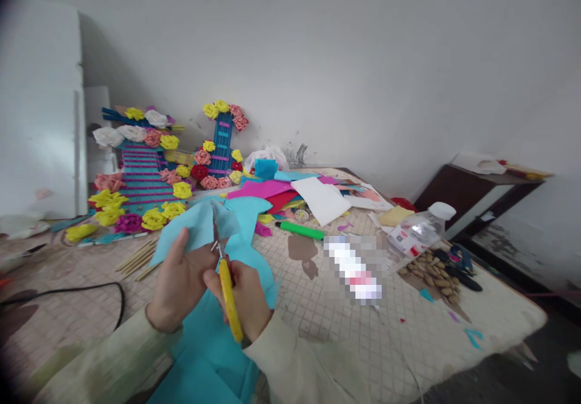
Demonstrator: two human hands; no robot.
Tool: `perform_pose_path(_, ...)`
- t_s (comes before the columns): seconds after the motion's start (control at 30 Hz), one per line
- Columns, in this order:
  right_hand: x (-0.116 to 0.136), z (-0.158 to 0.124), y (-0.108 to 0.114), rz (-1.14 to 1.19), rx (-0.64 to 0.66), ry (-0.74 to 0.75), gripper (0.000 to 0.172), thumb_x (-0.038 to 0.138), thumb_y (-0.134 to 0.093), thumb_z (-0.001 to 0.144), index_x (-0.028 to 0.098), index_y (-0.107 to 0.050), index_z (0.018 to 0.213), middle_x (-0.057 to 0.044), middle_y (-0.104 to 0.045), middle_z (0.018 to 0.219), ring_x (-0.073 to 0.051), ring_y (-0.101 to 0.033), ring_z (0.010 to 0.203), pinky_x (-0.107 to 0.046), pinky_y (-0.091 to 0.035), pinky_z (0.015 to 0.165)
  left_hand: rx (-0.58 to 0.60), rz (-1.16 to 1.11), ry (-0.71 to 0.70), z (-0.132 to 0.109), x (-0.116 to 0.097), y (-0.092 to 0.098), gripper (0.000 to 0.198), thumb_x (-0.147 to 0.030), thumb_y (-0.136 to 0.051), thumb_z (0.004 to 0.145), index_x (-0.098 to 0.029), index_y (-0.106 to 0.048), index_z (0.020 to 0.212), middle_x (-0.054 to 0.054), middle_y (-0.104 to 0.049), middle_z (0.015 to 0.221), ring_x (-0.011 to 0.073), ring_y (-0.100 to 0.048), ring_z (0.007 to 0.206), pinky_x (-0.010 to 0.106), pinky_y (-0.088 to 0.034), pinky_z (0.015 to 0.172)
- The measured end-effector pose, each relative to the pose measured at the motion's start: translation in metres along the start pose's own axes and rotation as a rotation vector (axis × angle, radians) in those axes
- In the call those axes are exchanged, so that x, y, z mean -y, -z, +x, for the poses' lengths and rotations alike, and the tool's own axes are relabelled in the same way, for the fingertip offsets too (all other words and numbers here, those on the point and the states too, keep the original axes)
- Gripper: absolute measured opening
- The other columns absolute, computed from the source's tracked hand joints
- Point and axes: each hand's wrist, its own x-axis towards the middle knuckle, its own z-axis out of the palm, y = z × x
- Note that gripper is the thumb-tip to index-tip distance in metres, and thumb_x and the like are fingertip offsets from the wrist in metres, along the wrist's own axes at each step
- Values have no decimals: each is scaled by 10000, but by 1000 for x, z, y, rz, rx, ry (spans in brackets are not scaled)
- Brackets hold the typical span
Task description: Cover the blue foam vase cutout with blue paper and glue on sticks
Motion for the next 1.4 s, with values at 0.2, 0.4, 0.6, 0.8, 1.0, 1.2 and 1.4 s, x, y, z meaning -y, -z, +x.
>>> perform_pose_path(0.2, 0, 0, 0, -6, 5, 17, 444, 568, -639, 736, 193, -419, 652, 90, -423, 450, -38, -371, 264, -158, -231, 257, 29, 71, -30, -1, -2, 1, 542, -595, -402, 842, -145, -597, 612, 46, -497, 473, 255, -594, 589, 295, -376, 413)
perform_pose_path(0.4, 1, 1, 0, -24, 13, 28, 447, 588, -611, 750, 195, -419, 656, 86, -430, 458, -40, -369, 265, -163, -237, 254, 11, 29, -18, -1, 0, 1, 547, -538, -328, 895, -130, -641, 708, 79, -577, 537, 264, -611, 622, 320, -428, 476)
perform_pose_path(0.6, 3, 0, 0, -30, 11, 19, 468, 620, -580, 758, 191, -420, 663, 87, -431, 461, -36, -370, 270, -159, -238, 256, 23, 57, -26, -1, 1, 2, 546, -565, -386, 872, -144, -614, 610, 64, -564, 509, 241, -601, 581, 315, -433, 477)
perform_pose_path(0.8, 3, -1, 0, -17, 11, 25, 458, 607, -568, 778, 184, -431, 669, 87, -437, 462, -29, -366, 271, -148, -236, 259, 67, 98, -7, 0, 4, 6, 566, -632, -472, 800, -130, -613, 578, 62, -556, 492, 238, -589, 548, 302, -399, 417)
perform_pose_path(1.0, 2, 0, 0, -3, 10, 9, 473, 625, -571, 764, 186, -425, 667, 86, -434, 464, -29, -364, 265, -150, -233, 253, 93, 106, -5, -1, 4, 5, 562, -643, -481, 786, -127, -620, 611, 87, -591, 530, 252, -597, 557, 299, -344, 374)
perform_pose_path(1.2, 1, 0, 0, 11, 10, 9, 457, 601, -590, 766, 184, -431, 669, 85, -434, 457, -31, -360, 265, -149, -230, 251, 88, 124, -18, -1, 2, 4, 556, -601, -415, 838, -126, -627, 642, 89, -594, 538, 259, -601, 592, 308, -361, 407)
perform_pose_path(1.4, 0, 1, 0, 31, 4, -12, 477, 624, -610, 732, 182, -441, 670, 90, -428, 447, -33, -353, 256, -145, -233, 238, 92, 152, -26, 0, 2, 4, 580, -680, -490, 747, -133, -604, 592, 71, -570, 503, 255, -592, 569, 301, -348, 383)
